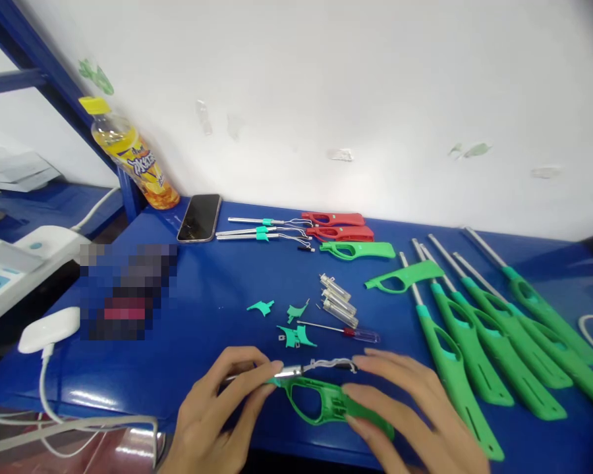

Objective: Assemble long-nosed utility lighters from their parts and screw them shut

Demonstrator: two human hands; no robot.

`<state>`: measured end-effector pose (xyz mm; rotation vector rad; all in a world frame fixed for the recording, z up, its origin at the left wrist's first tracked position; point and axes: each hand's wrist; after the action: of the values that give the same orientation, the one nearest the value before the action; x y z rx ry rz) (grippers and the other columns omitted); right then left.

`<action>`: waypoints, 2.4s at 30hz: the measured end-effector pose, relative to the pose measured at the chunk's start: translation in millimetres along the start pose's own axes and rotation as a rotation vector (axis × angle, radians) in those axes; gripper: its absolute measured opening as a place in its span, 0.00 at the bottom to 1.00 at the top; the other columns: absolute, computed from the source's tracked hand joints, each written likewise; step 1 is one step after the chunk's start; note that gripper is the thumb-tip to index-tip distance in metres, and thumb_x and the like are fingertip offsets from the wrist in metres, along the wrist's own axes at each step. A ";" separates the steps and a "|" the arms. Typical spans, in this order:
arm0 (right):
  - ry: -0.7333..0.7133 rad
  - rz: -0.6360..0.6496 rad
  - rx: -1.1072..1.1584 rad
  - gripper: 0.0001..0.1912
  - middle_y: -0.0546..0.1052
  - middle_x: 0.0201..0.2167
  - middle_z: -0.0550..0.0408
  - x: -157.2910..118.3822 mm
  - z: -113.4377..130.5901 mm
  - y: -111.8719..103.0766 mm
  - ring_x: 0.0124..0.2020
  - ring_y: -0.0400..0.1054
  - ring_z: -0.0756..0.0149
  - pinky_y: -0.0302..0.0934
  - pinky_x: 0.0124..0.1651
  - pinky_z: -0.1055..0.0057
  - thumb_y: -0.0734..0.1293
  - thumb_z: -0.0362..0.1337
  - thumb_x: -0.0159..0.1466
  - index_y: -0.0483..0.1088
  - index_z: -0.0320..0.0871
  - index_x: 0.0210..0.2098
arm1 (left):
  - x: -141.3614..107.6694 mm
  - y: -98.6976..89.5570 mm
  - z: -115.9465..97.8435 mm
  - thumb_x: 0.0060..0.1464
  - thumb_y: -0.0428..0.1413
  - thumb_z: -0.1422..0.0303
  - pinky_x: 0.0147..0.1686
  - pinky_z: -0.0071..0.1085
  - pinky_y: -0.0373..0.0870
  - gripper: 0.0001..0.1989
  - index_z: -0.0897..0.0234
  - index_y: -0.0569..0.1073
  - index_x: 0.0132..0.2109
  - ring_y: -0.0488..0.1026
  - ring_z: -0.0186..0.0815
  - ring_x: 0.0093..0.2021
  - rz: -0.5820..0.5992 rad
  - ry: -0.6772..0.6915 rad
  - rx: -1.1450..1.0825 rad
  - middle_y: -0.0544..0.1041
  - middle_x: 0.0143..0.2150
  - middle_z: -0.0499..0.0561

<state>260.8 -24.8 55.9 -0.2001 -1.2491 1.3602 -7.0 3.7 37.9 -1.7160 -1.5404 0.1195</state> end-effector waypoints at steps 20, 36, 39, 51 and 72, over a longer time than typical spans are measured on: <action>-0.004 0.026 0.224 0.06 0.86 0.35 0.63 45.3 5.0 19.5 0.38 0.81 0.66 0.67 0.57 0.63 0.70 0.31 0.72 0.79 0.46 0.42 | -7.1 -0.1 -3.9 0.71 0.53 0.78 0.43 0.26 0.79 0.18 0.51 0.77 0.59 0.80 0.31 0.42 0.059 0.043 0.138 0.78 0.49 0.48; -0.274 0.167 -0.178 0.20 0.84 0.54 0.54 24.3 -1.6 17.8 0.47 0.82 0.62 0.71 0.56 0.63 0.65 0.28 0.73 0.76 0.43 0.62 | -6.1 4.1 -11.2 0.70 0.50 0.79 0.44 0.21 0.78 0.21 0.51 0.76 0.60 0.80 0.27 0.43 0.052 0.006 0.226 0.76 0.51 0.48; -0.299 0.157 -0.185 0.19 0.84 0.54 0.55 28.1 0.0 18.0 0.47 0.82 0.63 0.71 0.56 0.64 0.65 0.27 0.73 0.77 0.43 0.60 | -6.8 5.9 -11.3 0.69 0.50 0.81 0.44 0.20 0.78 0.23 0.51 0.76 0.59 0.80 0.27 0.42 0.051 0.009 0.222 0.77 0.50 0.48; 0.129 0.059 0.159 0.13 0.84 0.48 0.57 40.2 10.2 9.0 0.47 0.80 0.62 0.72 0.53 0.63 0.71 0.42 0.72 0.75 0.49 0.55 | -11.2 9.5 -10.5 0.70 0.49 0.83 0.42 0.17 0.77 0.22 0.56 0.75 0.61 0.79 0.26 0.45 0.011 -0.005 0.065 0.74 0.51 0.49; -0.055 0.159 -0.037 0.25 0.84 0.38 0.55 20.6 20.1 28.3 0.31 0.77 0.68 0.63 0.33 0.67 0.50 0.32 0.81 0.80 0.45 0.52 | -29.8 -8.1 15.8 0.64 0.42 0.87 0.43 0.26 0.77 0.36 0.49 0.69 0.70 0.77 0.30 0.48 0.295 0.089 0.293 0.70 0.57 0.54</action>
<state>223.1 -10.6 54.4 -0.2944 -1.3270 1.4878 -29.7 -15.0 19.5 -1.6755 -1.1347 0.3944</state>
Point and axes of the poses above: each hand's wrist, its own x-axis towards the middle knuckle, its own y-axis out of the palm, z = x × y
